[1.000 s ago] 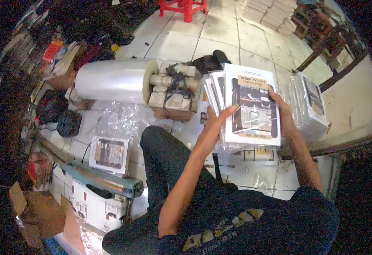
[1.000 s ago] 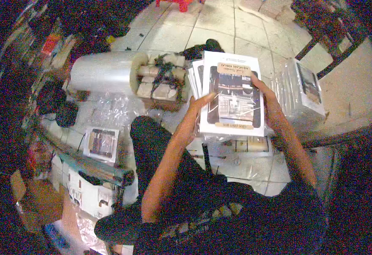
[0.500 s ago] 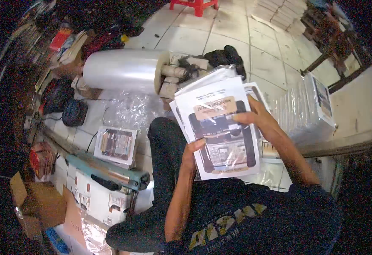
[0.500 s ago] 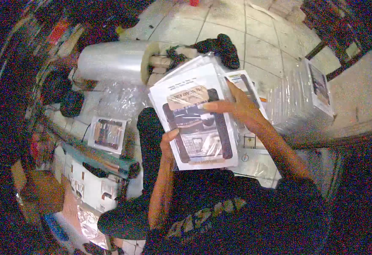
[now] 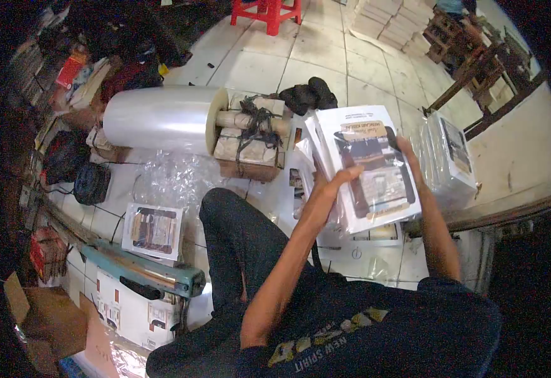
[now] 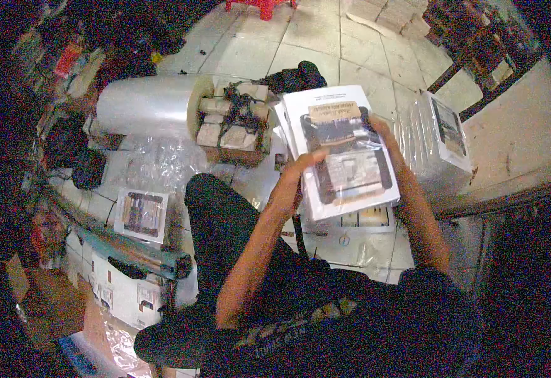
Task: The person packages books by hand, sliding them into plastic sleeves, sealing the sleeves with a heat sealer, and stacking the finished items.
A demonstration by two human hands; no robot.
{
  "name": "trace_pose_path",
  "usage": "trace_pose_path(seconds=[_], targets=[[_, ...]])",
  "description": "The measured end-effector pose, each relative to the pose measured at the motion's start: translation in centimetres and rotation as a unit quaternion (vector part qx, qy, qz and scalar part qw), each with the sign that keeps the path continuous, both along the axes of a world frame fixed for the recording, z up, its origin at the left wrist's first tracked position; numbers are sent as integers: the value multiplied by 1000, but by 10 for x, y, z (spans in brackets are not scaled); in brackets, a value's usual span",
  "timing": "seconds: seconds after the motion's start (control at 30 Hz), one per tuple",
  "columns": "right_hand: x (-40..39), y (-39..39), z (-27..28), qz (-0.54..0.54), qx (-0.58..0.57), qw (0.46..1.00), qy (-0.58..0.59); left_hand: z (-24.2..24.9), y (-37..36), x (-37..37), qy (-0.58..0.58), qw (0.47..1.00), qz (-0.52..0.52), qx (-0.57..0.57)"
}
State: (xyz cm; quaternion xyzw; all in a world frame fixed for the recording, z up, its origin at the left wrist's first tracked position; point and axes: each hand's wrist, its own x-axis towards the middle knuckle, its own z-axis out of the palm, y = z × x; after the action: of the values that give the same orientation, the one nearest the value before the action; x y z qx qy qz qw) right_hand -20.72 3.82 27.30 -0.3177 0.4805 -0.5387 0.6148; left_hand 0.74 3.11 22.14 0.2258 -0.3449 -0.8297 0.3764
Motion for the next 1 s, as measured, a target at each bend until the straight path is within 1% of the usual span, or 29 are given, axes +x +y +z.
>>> trace_pose_path(seconds=[0.03, 0.1, 0.17, 0.2, 0.23, 0.27, 0.3, 0.37, 0.43, 0.47, 0.5, 0.57, 0.6, 0.67, 0.7, 0.77, 0.83, 0.9, 0.93, 1.0], targets=[[13, 8, 22, 54, -18, 996, 75, 1, -1, 2, -29, 999, 9, -14], [25, 31, 29, 40, 48, 993, 101, -1, 6, 16, 11, 1000, 2, 25], [28, 33, 24, 92, 2, 973, 210, -7, 19, 36, -7, 998, 53, 16], [46, 39, 36, 72, -4, 971, 227, 2, 31, 47, -40, 994, 94, 32], [54, 41, 36, 111, -15, 971, 210, 14, 46, 63, -75, 986, 140, 51], [55, 36, 21, 171, -53, 961, 212, 17, 55, 83, -96, 985, 145, -7], [71, 41, 23, 169, -100, 944, 265, 15, 66, 104, -119, 979, 151, -63], [105, 34, 25, 292, -125, 915, 249, -5, 95, 143, -178, 955, 202, -127], [130, 31, 14, 351, -211, 843, 348, -22, 125, 181, -250, 928, 234, -147], [141, 24, -21, 393, -254, 837, 282, -31, 138, 198, -283, 914, 249, -153], [150, 17, -29, 424, -332, 786, 304, -37, 150, 214, -309, 900, 266, -152], [170, 11, -47, 460, -355, 773, 253, -54, 172, 236, -349, 879, 295, -137], [177, 5, -60, 466, -356, 770, 253, -62, 179, 242, -365, 869, 305, -134], [190, 0, -83, 528, -343, 739, 239, -77, 190, 247, -388, 857, 315, -128], [198, 4, -83, 533, -342, 736, 238, -83, 191, 246, -395, 853, 318, -128], [213, 18, -80, 467, -379, 769, 215, -94, 189, 243, -399, 850, 317, -133], [216, 20, -64, 485, -353, 771, 212, -101, 188, 241, -401, 851, 311, -137], [209, 12, -41, 550, -297, 733, 268, -107, 180, 240, -396, 853, 303, -151], [198, 6, -33, 511, -306, 745, 300, -110, 180, 238, -394, 855, 298, -157], [174, -14, -23, 387, -333, 726, 462, -117, 179, 236, -389, 859, 291, -163]])
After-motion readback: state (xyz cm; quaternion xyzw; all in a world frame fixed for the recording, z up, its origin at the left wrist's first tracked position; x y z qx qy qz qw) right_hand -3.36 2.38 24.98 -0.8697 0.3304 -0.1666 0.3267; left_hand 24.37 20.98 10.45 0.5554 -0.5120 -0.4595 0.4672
